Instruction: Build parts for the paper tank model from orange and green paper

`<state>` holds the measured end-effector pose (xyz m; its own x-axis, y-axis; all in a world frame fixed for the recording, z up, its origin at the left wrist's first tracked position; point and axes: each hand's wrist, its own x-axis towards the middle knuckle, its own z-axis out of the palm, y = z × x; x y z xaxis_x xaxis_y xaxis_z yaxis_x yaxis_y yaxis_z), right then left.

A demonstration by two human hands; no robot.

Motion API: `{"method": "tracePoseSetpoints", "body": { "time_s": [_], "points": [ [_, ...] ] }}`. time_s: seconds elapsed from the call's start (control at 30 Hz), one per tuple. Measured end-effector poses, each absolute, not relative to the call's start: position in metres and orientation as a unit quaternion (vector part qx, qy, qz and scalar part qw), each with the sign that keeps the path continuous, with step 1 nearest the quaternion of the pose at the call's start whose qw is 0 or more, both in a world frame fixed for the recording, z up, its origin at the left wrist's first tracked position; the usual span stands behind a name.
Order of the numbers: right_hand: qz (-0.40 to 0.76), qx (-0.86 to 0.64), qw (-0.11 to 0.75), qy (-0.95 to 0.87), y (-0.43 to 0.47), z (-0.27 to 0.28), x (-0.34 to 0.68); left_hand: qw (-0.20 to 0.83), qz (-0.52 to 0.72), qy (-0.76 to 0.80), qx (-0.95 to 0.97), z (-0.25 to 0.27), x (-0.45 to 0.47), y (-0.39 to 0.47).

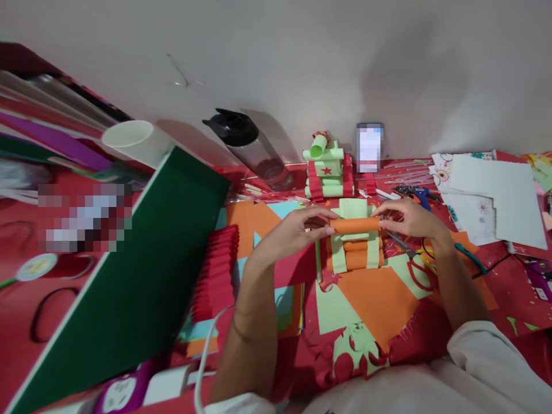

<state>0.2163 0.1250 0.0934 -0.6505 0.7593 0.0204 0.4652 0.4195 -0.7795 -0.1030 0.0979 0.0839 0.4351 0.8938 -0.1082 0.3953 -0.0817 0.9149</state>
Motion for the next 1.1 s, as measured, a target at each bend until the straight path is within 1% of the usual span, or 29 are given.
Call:
{"method": "tracePoseSetpoints", "body": {
  "time_s": [0.33,0.57,1.1],
  "points": [
    [0.436,-0.385,0.198,-0.789,0.1249,0.0874,0.2154,0.505,0.236,0.473,0.682,0.0898,-0.103,0.097],
    [0.442,-0.387,0.202,-0.783,0.1255,0.085,0.2146,0.517,0.247,0.483,0.662,0.0902,-0.1054,0.0957],
    [0.433,-0.378,0.199,-0.794,0.1264,0.0871,0.2142,0.503,0.23,0.492,0.672,0.0894,-0.1051,0.0948]
  ]
}}
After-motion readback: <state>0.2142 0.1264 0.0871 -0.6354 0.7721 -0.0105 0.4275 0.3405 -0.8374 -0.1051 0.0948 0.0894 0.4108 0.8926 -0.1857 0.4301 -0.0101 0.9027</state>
